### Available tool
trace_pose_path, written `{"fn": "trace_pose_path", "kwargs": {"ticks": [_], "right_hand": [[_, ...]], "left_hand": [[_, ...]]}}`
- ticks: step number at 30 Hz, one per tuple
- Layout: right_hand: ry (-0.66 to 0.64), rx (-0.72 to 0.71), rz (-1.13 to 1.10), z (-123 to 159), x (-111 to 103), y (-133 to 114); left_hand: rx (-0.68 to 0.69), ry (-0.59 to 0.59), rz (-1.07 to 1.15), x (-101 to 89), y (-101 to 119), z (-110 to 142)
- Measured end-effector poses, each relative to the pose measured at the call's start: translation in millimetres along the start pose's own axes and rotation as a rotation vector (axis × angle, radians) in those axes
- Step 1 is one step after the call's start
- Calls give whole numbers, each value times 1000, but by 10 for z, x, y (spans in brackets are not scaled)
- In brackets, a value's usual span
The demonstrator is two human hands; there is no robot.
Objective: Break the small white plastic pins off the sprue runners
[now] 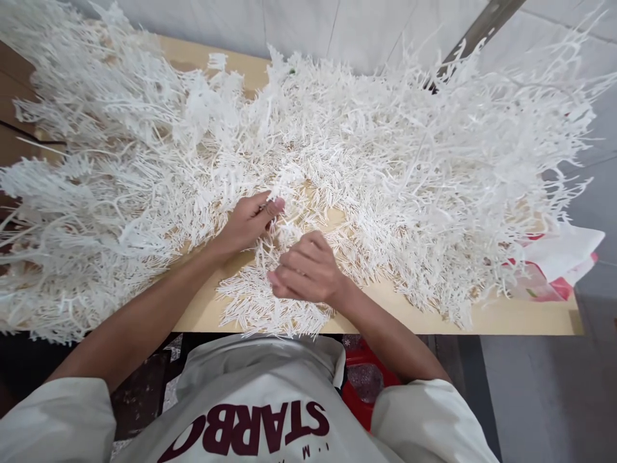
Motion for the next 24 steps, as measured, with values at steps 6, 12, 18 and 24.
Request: {"fn": "trace_pose_path", "kwargs": {"ticks": [6,12,18,24], "right_hand": [[151,702,76,60,-121,455],[-122,817,75,6,-79,541],[-355,633,-2,37,7,442],[-346,641,14,73,25,488]], "left_hand": [[106,-108,-58,27,66,22],[136,-201,-25,37,73,28],[223,-249,-81,58,66,28],[169,-187,-141,55,82,32]]}}
Point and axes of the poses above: each hand's wrist, its own z-axis away from the middle knuckle, its own x-axis out of the palm, y = z × x, the point moved 2 cm from there along -z, towards the middle knuckle, and after that the axes turned 11 degrees about x, right-handed, at the moved point
